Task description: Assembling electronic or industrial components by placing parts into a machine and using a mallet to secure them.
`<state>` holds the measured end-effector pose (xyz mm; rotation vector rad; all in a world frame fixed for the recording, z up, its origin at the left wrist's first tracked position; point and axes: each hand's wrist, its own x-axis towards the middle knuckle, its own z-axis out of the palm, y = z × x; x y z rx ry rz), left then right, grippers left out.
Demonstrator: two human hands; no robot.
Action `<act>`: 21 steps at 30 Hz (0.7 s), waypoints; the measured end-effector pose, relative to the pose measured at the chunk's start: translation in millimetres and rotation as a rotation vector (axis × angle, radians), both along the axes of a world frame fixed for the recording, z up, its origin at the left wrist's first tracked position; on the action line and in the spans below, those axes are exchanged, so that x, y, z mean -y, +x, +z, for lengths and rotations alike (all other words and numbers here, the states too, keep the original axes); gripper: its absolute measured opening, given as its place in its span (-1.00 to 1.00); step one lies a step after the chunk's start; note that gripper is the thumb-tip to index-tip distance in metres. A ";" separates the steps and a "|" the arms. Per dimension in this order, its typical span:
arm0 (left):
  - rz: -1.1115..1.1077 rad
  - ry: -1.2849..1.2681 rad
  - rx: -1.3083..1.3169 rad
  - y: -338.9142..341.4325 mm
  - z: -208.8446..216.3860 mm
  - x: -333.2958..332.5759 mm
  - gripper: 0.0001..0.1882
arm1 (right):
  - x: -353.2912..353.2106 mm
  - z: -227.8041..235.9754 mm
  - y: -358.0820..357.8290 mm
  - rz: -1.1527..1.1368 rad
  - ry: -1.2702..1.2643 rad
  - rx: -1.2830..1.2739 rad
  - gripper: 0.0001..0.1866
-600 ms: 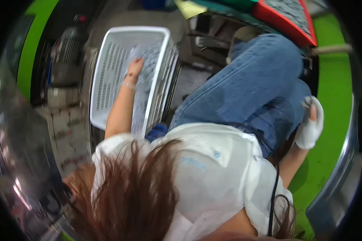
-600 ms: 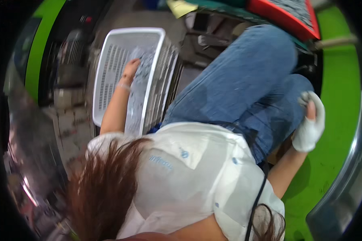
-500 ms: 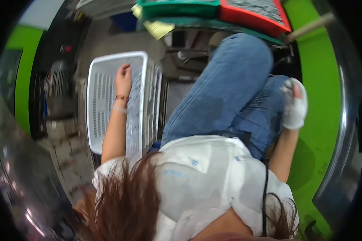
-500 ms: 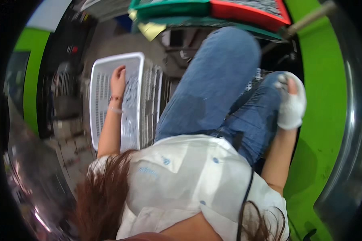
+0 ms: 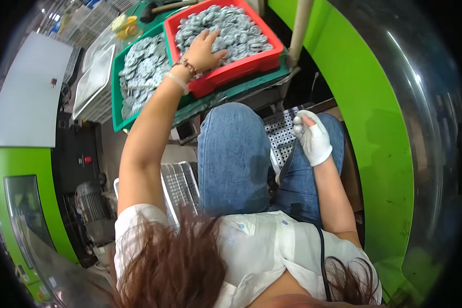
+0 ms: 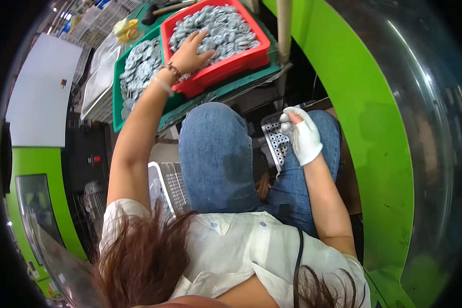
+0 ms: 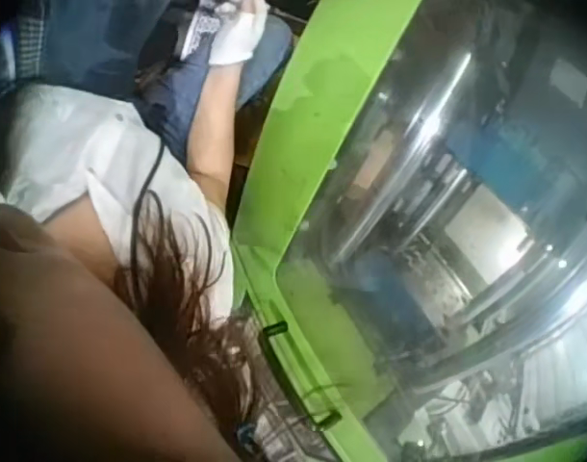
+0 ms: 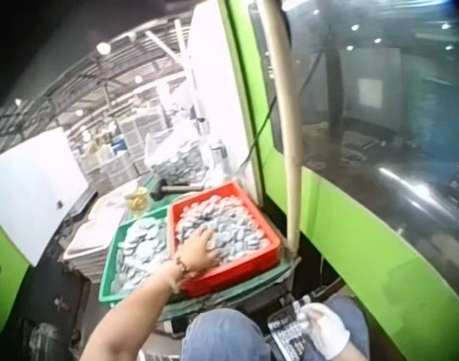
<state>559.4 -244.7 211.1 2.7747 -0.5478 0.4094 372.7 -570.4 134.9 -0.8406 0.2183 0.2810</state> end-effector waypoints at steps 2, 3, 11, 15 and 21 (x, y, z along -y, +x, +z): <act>0.155 0.078 -0.121 28.4 -9.5 18.4 -0.28 | 4.5 1.7 3.1 -0.020 -0.027 -0.014 -0.82; 0.262 0.139 -0.173 34.4 -10.2 33.7 -0.27 | 9.4 -0.4 3.8 -0.020 -0.046 0.004 -0.82; 0.128 0.187 0.008 33.8 -15.8 26.3 -0.58 | 32.4 7.3 -6.4 -0.167 -0.065 0.060 -0.80; -0.009 0.209 0.041 30.6 -14.0 18.1 -0.71 | 28.7 12.0 -19.2 -0.150 -0.125 0.066 -0.80; 0.072 0.276 0.031 34.1 -4.6 31.0 -0.75 | 24.7 3.0 -17.6 -0.127 -0.164 0.106 -0.81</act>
